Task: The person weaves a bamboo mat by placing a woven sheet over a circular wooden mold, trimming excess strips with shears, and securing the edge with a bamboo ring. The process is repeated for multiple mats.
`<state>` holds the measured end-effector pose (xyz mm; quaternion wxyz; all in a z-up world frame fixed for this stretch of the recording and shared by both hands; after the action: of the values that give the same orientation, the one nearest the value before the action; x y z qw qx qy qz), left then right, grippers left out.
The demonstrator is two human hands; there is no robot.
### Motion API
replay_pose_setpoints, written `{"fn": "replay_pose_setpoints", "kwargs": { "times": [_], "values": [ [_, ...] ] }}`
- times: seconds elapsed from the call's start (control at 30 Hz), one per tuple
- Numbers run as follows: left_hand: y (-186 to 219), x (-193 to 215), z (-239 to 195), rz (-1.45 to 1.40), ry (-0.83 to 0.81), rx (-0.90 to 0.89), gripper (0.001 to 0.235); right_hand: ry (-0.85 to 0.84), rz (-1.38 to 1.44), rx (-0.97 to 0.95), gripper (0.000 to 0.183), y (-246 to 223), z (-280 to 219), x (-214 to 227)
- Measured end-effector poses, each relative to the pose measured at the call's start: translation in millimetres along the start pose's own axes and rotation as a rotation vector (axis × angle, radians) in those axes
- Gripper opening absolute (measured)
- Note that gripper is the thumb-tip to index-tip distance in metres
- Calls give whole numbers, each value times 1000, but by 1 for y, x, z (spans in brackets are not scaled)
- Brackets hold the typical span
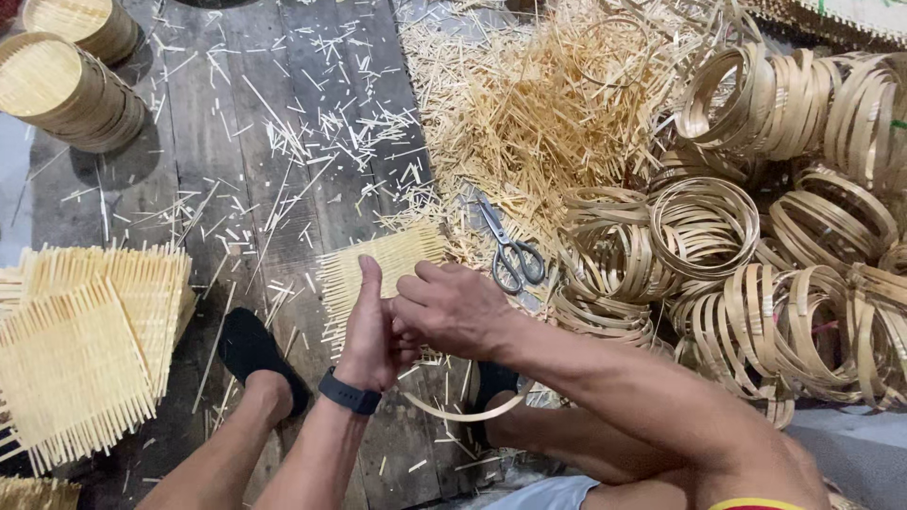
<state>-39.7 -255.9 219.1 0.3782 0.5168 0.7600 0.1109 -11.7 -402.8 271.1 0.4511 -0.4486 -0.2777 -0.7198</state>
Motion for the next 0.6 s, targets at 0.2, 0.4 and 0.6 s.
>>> {"fn": "replay_pose_setpoints", "kwargs": {
  "times": [0.2, 0.4, 0.6],
  "values": [
    [1, 8, 13, -10, 53, -15, 82, -7, 2, -149, 29, -6, -5, -19],
    [-15, 16, 41, -314, -49, -24, 70, 7, 112, -259, 16, 20, -6, -28],
    [6, 50, 61, -821, -189, -526, 39, 351, 1682, -1225, 48, 73, -32, -35]
  ]
}}
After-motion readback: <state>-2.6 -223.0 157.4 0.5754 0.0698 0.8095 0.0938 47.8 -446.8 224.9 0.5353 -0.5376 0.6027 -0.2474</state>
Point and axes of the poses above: each hand's wrist, its own z-axis towards the middle knuckle, its own x-axis out of the back of the hand, y = z × x, the point moved 1 cm from there along z, towards the middle knuckle, and after that the axes turned 1 degree about y, right-handed, at the moved point
